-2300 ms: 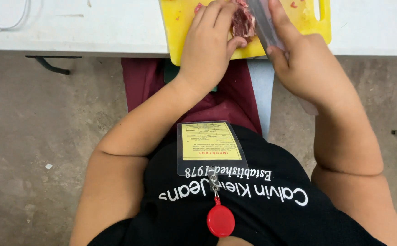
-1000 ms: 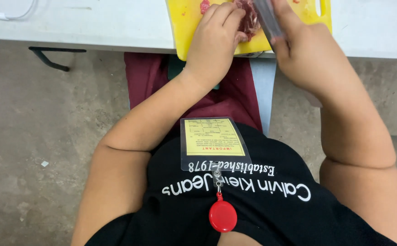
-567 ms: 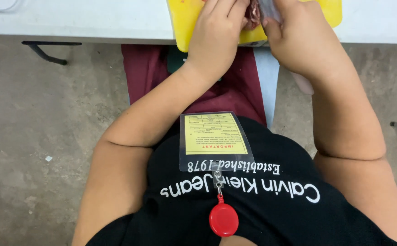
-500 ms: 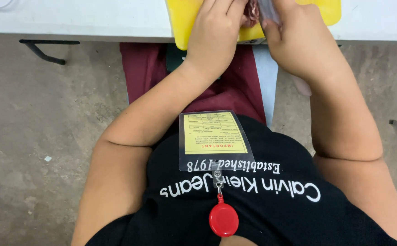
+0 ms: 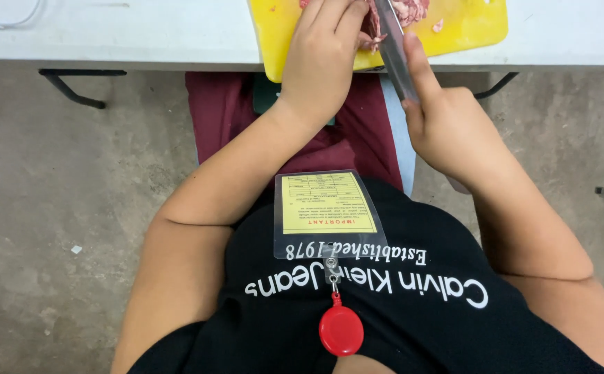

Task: Trimming and cutting raw meat into smaller pieces on a yellow cutting board using a kitchen knife.

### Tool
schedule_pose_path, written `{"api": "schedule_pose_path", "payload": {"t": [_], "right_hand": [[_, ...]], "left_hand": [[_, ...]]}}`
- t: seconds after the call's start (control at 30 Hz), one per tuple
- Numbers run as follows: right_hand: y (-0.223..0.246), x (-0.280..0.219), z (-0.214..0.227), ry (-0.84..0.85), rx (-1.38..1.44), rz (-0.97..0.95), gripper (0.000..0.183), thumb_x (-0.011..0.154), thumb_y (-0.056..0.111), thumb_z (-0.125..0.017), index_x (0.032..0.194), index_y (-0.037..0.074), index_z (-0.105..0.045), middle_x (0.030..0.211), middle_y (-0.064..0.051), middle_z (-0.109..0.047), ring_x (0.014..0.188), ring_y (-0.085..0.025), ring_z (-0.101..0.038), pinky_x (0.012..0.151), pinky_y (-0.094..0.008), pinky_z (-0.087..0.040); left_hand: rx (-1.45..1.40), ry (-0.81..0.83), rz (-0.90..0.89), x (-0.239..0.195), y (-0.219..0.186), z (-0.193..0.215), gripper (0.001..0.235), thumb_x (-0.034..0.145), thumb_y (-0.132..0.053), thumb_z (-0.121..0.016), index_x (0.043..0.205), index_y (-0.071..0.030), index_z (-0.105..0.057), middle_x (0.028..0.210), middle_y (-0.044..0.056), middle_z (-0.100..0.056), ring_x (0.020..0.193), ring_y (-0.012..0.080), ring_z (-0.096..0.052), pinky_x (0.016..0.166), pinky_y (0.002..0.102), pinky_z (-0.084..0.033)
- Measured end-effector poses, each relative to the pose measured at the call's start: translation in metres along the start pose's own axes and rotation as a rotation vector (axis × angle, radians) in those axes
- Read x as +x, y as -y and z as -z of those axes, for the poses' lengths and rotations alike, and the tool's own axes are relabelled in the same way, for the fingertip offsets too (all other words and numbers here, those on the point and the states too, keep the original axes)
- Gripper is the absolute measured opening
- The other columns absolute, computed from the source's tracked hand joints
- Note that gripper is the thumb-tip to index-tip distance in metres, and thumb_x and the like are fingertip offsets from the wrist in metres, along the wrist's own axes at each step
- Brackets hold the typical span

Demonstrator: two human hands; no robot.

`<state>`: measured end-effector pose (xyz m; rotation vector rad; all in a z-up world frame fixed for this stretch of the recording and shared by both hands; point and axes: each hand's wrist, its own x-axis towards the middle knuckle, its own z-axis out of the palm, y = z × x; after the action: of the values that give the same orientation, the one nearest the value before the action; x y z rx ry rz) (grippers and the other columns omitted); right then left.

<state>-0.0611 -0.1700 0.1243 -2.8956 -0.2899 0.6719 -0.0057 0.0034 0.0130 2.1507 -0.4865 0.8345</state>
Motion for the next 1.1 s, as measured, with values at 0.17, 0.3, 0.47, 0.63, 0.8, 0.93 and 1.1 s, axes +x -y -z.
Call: {"api": "schedule_pose_path", "payload": {"t": [0.17, 0.3, 0.47, 0.63, 0.8, 0.93, 1.1], "right_hand": [[0.000, -0.006, 0.022, 0.022, -0.015, -0.045, 0.074, 0.107, 0.021, -0.045, 0.172, 0.024, -0.010, 0.076, -0.035, -0.063, 0.063, -0.052, -0.059, 0.056, -0.056, -0.046], [0.001, 0.015, 0.039, -0.141, -0.072, 0.128, 0.071, 0.107, 0.014, -0.049, 0.171, 0.015, -0.017, 0.081, -0.045, -0.062, 0.070, -0.064, -0.058, 0.059, -0.062, -0.043], [0.017, 0.043, 0.048, -0.149, -0.072, 0.183, 0.065, 0.106, 0.010, -0.047, 0.167, 0.017, -0.026, 0.066, -0.035, -0.055, 0.055, -0.055, -0.054, 0.051, -0.058, -0.041], [0.015, 0.057, 0.032, -0.160, -0.074, 0.203, 0.061, 0.106, 0.010, -0.047, 0.165, 0.012, -0.030, 0.069, -0.037, -0.056, 0.058, -0.057, -0.055, 0.051, -0.060, -0.042], [0.022, 0.047, 0.020, -0.131, -0.026, 0.223, 0.072, 0.101, 0.002, -0.044, 0.166, 0.014, -0.016, 0.074, -0.042, -0.058, 0.063, -0.061, -0.055, 0.055, -0.062, -0.041], [0.024, 0.030, 0.015, -0.075, -0.013, 0.148, 0.078, 0.103, 0.003, -0.043, 0.169, 0.020, -0.006, 0.071, -0.037, -0.058, 0.061, -0.056, -0.055, 0.058, -0.058, -0.041], [0.011, 0.015, 0.002, -0.053, -0.122, 0.132, 0.078, 0.107, 0.012, -0.048, 0.169, 0.015, -0.001, 0.080, -0.038, -0.064, 0.061, -0.054, -0.060, 0.054, -0.057, -0.043]], "left_hand": [[-0.062, 0.024, 0.018, 0.000, 0.005, 0.000, 0.022, 0.091, 0.007, -0.074, 0.112, 0.004, -0.068, 0.115, 0.016, -0.067, 0.108, 0.0338, -0.062, 0.096, 0.044, -0.055], [-0.087, 0.062, 0.091, -0.005, 0.009, -0.003, 0.024, 0.092, 0.007, -0.068, 0.115, 0.003, -0.068, 0.116, 0.014, -0.065, 0.109, 0.0333, -0.060, 0.097, 0.044, -0.055], [-0.037, 0.051, 0.067, -0.005, 0.010, -0.005, 0.022, 0.093, 0.006, -0.065, 0.114, 0.004, -0.068, 0.114, 0.015, -0.065, 0.106, 0.0338, -0.060, 0.094, 0.044, -0.056], [0.004, 0.061, 0.036, -0.005, 0.007, -0.004, 0.021, 0.098, 0.003, -0.060, 0.117, 0.004, -0.067, 0.118, 0.017, -0.066, 0.108, 0.0353, -0.060, 0.098, 0.046, -0.055], [-0.036, -0.002, 0.009, -0.001, 0.004, 0.000, 0.013, 0.098, 0.002, -0.057, 0.108, 0.004, -0.066, 0.113, 0.016, -0.065, 0.100, 0.0351, -0.060, 0.091, 0.044, -0.052], [-0.017, -0.034, -0.010, 0.002, 0.001, 0.003, 0.011, 0.092, 0.007, -0.060, 0.102, 0.003, -0.064, 0.103, 0.016, -0.064, 0.094, 0.0349, -0.060, 0.086, 0.044, -0.052], [-0.012, -0.010, 0.022, -0.001, 0.005, -0.002, 0.023, 0.088, 0.008, -0.068, 0.110, 0.002, -0.067, 0.112, 0.014, -0.067, 0.104, 0.0339, -0.062, 0.093, 0.044, -0.054]]}}
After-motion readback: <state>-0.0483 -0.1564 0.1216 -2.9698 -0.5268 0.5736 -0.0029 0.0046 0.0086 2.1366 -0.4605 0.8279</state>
